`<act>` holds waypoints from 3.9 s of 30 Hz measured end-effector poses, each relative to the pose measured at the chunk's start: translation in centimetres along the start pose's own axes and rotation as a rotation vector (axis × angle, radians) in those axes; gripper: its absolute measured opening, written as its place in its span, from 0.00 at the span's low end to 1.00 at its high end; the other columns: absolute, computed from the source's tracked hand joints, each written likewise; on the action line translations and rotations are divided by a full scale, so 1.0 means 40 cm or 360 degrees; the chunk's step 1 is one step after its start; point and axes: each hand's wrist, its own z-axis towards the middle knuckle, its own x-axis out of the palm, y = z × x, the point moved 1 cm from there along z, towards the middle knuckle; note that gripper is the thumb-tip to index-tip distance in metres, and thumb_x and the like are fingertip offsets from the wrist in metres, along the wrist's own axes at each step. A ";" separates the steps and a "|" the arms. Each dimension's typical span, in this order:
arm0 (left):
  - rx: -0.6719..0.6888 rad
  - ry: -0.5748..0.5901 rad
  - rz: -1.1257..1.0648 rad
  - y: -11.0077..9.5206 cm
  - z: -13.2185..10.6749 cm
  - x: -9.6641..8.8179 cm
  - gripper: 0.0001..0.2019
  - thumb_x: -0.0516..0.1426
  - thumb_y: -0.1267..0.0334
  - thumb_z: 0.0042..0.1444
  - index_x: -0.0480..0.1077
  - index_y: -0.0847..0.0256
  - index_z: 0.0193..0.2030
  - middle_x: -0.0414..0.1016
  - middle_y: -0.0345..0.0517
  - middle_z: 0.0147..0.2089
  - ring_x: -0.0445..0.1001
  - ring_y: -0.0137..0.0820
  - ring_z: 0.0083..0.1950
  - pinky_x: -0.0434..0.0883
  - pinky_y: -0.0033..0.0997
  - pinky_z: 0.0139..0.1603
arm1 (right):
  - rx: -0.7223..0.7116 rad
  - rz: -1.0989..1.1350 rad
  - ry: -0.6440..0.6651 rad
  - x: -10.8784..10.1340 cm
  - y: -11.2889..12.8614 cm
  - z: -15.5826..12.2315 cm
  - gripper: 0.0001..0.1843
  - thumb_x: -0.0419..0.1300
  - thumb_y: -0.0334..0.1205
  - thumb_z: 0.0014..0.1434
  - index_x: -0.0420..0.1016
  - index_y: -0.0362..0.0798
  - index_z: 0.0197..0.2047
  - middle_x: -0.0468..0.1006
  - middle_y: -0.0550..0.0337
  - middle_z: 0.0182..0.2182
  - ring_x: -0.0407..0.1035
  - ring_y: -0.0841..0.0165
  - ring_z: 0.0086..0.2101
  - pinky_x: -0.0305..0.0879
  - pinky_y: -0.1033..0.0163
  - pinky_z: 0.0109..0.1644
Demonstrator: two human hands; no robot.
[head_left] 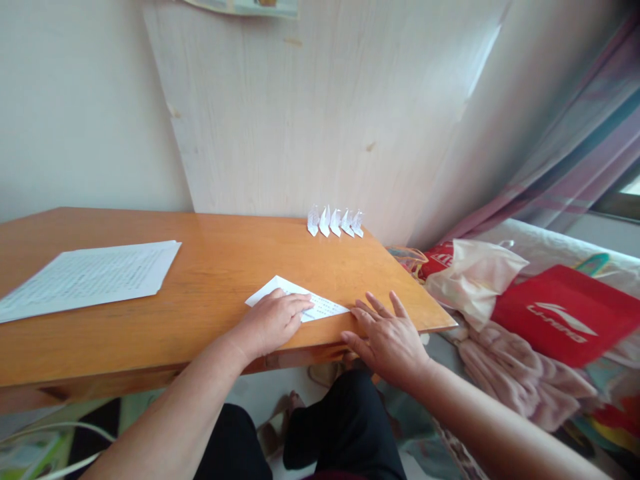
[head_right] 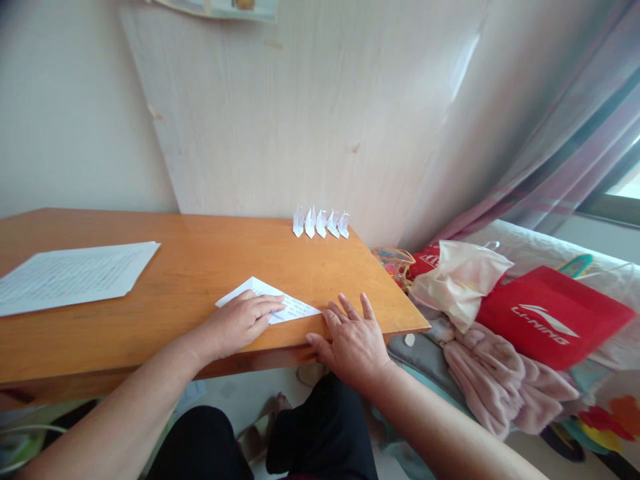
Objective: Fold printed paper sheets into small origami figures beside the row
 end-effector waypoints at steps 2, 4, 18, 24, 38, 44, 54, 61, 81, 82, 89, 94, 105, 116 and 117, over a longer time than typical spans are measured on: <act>-0.0003 -0.0002 -0.0005 0.000 0.000 0.000 0.20 0.49 0.67 0.65 0.74 0.55 0.59 0.73 0.40 0.63 0.68 0.37 0.64 0.61 0.42 0.68 | 0.0006 0.0024 0.0009 -0.009 -0.013 0.007 0.27 0.51 0.57 0.68 0.75 0.46 0.56 0.75 0.46 0.59 0.60 0.50 0.64 0.36 0.34 0.70; 0.0003 0.0004 -0.0008 -0.001 0.001 0.000 0.20 0.49 0.68 0.65 0.73 0.54 0.60 0.73 0.39 0.64 0.68 0.37 0.64 0.61 0.42 0.68 | 0.0015 0.0150 -0.0025 -0.020 -0.019 0.022 0.23 0.51 0.52 0.69 0.76 0.46 0.54 0.76 0.46 0.57 0.64 0.52 0.61 0.48 0.39 0.68; 0.0058 -0.0060 -0.0140 -0.024 0.004 -0.021 0.19 0.52 0.70 0.63 0.74 0.51 0.58 0.78 0.44 0.58 0.73 0.37 0.58 0.67 0.39 0.62 | 0.0358 0.1375 0.0523 0.025 0.071 0.231 0.08 0.52 0.36 0.59 0.72 0.47 0.36 0.74 0.64 0.24 0.68 0.72 0.26 0.62 0.69 0.30; 0.0073 -0.0017 -0.0210 -0.013 0.003 -0.017 0.22 0.51 0.70 0.64 0.71 0.53 0.62 0.74 0.45 0.62 0.71 0.37 0.62 0.65 0.40 0.66 | 0.0249 0.1153 0.0658 0.030 0.067 0.247 0.04 0.57 0.33 0.52 0.72 0.46 0.33 0.73 0.66 0.24 0.67 0.72 0.27 0.57 0.69 0.29; 0.0008 0.0043 -0.0490 0.012 -0.004 -0.039 0.19 0.53 0.70 0.61 0.73 0.55 0.57 0.77 0.46 0.57 0.74 0.36 0.57 0.69 0.35 0.59 | 0.0144 0.0812 0.0830 0.018 0.097 0.273 0.03 0.60 0.35 0.50 0.71 0.47 0.31 0.76 0.62 0.29 0.67 0.69 0.31 0.55 0.67 0.30; -0.0055 0.0103 -0.0568 0.023 -0.023 -0.058 0.19 0.54 0.69 0.59 0.73 0.55 0.55 0.77 0.44 0.56 0.76 0.36 0.55 0.70 0.33 0.57 | 0.0180 0.0728 0.0928 -0.005 0.115 0.281 0.07 0.62 0.39 0.50 0.72 0.47 0.34 0.78 0.60 0.31 0.68 0.68 0.29 0.54 0.66 0.28; -0.0138 0.0051 -0.0505 0.046 -0.068 -0.071 0.13 0.52 0.74 0.55 0.76 0.59 0.40 0.78 0.42 0.43 0.76 0.33 0.44 0.71 0.31 0.47 | 0.0140 0.0591 0.1050 -0.026 0.140 0.295 0.10 0.61 0.42 0.54 0.77 0.45 0.38 0.80 0.56 0.34 0.69 0.66 0.30 0.57 0.65 0.29; -0.0007 -0.0022 -0.0437 0.042 -0.087 -0.076 0.13 0.53 0.77 0.53 0.76 0.59 0.36 0.77 0.43 0.42 0.74 0.33 0.45 0.69 0.30 0.50 | 0.0100 0.0514 0.1084 -0.016 0.145 0.304 0.12 0.62 0.45 0.55 0.78 0.45 0.37 0.80 0.56 0.36 0.68 0.68 0.31 0.56 0.67 0.29; 0.0031 -0.0099 -0.0440 0.044 -0.090 -0.061 0.12 0.53 0.77 0.54 0.76 0.59 0.37 0.77 0.44 0.42 0.74 0.33 0.45 0.70 0.31 0.49 | 0.0131 0.0478 0.1210 -0.069 0.204 0.300 0.13 0.59 0.46 0.60 0.78 0.45 0.38 0.73 0.61 0.23 0.63 0.69 0.25 0.57 0.65 0.29; 0.0032 -0.0098 -0.0441 0.045 -0.090 -0.060 0.12 0.53 0.77 0.54 0.77 0.59 0.37 0.77 0.44 0.42 0.74 0.33 0.45 0.70 0.31 0.49 | 0.0135 0.0473 0.1213 -0.070 0.205 0.299 0.14 0.59 0.47 0.60 0.78 0.45 0.37 0.72 0.61 0.22 0.62 0.69 0.24 0.56 0.65 0.29; 0.0058 -0.0125 -0.0418 0.046 -0.090 -0.057 0.12 0.54 0.76 0.54 0.76 0.60 0.37 0.77 0.44 0.42 0.75 0.33 0.44 0.70 0.30 0.49 | 0.0151 0.0462 0.1231 -0.074 0.208 0.298 0.14 0.59 0.47 0.59 0.77 0.45 0.37 0.71 0.62 0.21 0.61 0.70 0.23 0.56 0.66 0.28; 0.0072 -0.0114 -0.0400 0.043 -0.090 -0.061 0.13 0.53 0.78 0.53 0.75 0.60 0.36 0.77 0.43 0.42 0.75 0.32 0.45 0.70 0.30 0.49 | 0.0163 0.0467 0.1242 -0.078 0.217 0.297 0.14 0.60 0.48 0.59 0.77 0.45 0.37 0.73 0.61 0.23 0.61 0.70 0.23 0.56 0.66 0.28; -0.0029 -0.0101 -0.0428 0.035 -0.092 -0.065 0.10 0.54 0.74 0.54 0.75 0.59 0.36 0.77 0.43 0.42 0.74 0.33 0.43 0.70 0.30 0.47 | 0.0107 0.0494 0.1348 -0.054 0.170 0.316 0.16 0.58 0.51 0.59 0.72 0.46 0.31 0.70 0.62 0.22 0.60 0.71 0.23 0.55 0.65 0.27; -0.0375 -0.0193 -0.0235 -0.003 -0.056 -0.050 0.03 0.58 0.65 0.55 0.73 0.59 0.34 0.76 0.46 0.38 0.73 0.37 0.40 0.66 0.32 0.38 | 0.0138 0.0436 0.1326 -0.076 0.184 0.313 0.13 0.60 0.47 0.56 0.74 0.46 0.30 0.72 0.60 0.22 0.62 0.69 0.24 0.57 0.64 0.29; -0.0393 -0.0193 -0.0235 -0.002 -0.055 -0.047 0.03 0.59 0.65 0.54 0.73 0.59 0.34 0.75 0.46 0.38 0.73 0.37 0.39 0.66 0.32 0.37 | 0.0141 0.0430 0.1324 -0.078 0.186 0.314 0.13 0.60 0.48 0.56 0.74 0.46 0.30 0.72 0.60 0.22 0.63 0.69 0.24 0.58 0.64 0.30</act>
